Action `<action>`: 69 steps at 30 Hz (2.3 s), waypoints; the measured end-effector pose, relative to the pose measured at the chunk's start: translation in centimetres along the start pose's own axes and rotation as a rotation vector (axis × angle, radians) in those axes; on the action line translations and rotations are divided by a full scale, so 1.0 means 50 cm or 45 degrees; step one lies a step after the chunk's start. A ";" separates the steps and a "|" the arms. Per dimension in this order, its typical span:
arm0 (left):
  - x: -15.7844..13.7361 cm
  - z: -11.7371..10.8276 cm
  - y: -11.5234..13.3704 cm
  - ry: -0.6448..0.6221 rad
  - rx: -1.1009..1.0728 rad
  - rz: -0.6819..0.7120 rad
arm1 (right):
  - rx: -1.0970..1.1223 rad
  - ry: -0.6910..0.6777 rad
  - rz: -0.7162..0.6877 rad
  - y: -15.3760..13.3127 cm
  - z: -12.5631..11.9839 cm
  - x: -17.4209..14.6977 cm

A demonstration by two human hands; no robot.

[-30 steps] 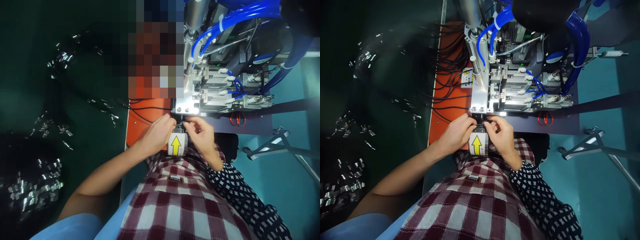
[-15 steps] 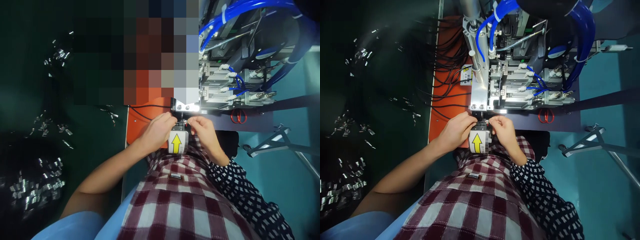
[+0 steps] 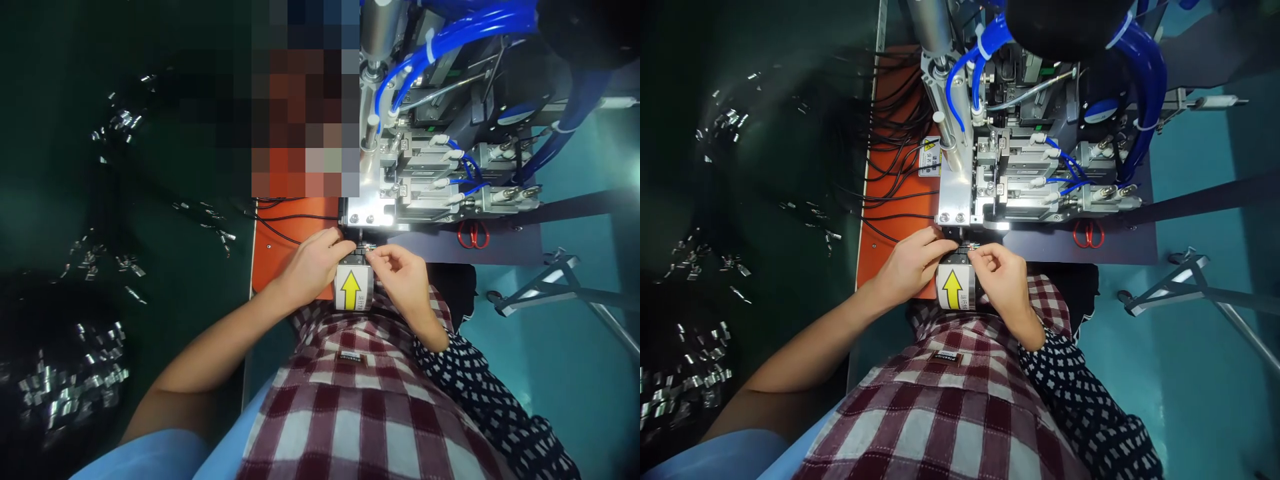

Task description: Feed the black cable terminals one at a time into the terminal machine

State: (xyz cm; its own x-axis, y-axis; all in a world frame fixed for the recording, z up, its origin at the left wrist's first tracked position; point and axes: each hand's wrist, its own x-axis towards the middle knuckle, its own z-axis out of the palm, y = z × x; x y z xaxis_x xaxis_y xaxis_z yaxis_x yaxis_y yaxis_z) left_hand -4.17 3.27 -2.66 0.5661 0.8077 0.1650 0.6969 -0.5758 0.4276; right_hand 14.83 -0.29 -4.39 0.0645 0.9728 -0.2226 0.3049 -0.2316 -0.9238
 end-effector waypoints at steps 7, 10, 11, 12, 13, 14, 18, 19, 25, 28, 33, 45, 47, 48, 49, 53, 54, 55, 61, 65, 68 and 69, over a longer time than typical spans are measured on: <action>0.000 0.003 -0.001 -0.024 0.015 -0.021 | -0.224 0.100 -0.184 -0.003 -0.008 0.014; -0.003 0.004 -0.005 -0.016 0.007 -0.018 | 0.103 -0.122 0.059 0.004 -0.015 0.031; -0.004 0.004 -0.007 -0.012 -0.002 -0.016 | 0.153 -0.157 0.102 0.006 -0.016 0.036; -0.004 0.004 -0.008 -0.010 -0.014 -0.014 | 0.184 -0.174 0.124 0.008 -0.018 0.040; -0.005 0.003 -0.009 -0.007 -0.026 -0.012 | 0.198 -0.175 0.128 0.010 -0.020 0.042; -0.005 0.003 -0.009 -0.004 -0.037 -0.010 | 0.204 -0.174 0.126 0.012 -0.021 0.043; -0.003 0.004 -0.009 0.008 -0.061 -0.005 | 0.227 -0.214 0.143 0.025 -0.023 0.041; -0.003 0.005 -0.009 0.012 -0.062 -0.005 | 0.223 -0.218 0.139 0.029 -0.021 0.041; -0.003 0.008 -0.010 0.021 -0.098 -0.010 | 0.308 -0.088 0.068 0.036 0.006 0.042; -0.003 0.009 -0.011 0.023 -0.128 0.007 | 0.367 -0.081 0.074 0.034 0.016 0.041; -0.005 0.009 -0.014 0.006 -0.151 0.011 | 0.302 -0.121 0.084 0.030 0.013 0.038; -0.006 -0.001 0.033 -0.025 0.351 0.031 | 0.475 -0.176 0.167 0.038 0.008 0.045; -0.007 0.003 0.034 -0.064 0.273 0.047 | 0.460 -0.158 0.134 0.045 0.007 0.045; -0.007 0.007 0.032 -0.063 0.235 0.050 | 0.443 -0.148 0.120 0.048 0.008 0.044; -0.007 0.010 0.029 -0.054 0.204 0.054 | 0.427 -0.142 0.112 0.050 0.009 0.044; -0.006 0.021 0.019 -0.025 0.117 0.074 | 0.414 -0.148 0.116 0.050 0.015 0.042; -0.006 0.022 0.018 -0.028 0.110 0.073 | 0.417 -0.147 0.107 0.049 0.016 0.042; -0.006 0.022 0.018 -0.036 0.110 0.070 | 0.414 -0.141 0.093 0.047 0.018 0.042; -0.005 0.027 0.032 -0.106 0.185 -0.008 | 0.422 -0.123 0.098 0.044 0.022 0.043; -0.001 0.034 0.034 -0.056 0.144 -0.028 | 0.576 -0.191 0.159 0.051 0.023 0.049; -0.008 0.028 0.026 0.021 -0.006 -0.016 | 0.638 -0.200 0.137 0.059 0.021 0.050; -0.014 0.023 0.023 0.031 -0.064 -0.027 | 0.658 -0.198 0.132 0.061 0.020 0.050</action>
State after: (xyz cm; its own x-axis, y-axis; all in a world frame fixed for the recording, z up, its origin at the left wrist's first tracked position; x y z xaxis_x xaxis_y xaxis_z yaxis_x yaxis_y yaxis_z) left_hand -3.25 1.91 -3.29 0.5402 0.8227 0.1770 0.6851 -0.5521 0.4752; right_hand 14.95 1.41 -8.08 -0.0838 0.9409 -0.3281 -0.2046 -0.3385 -0.9185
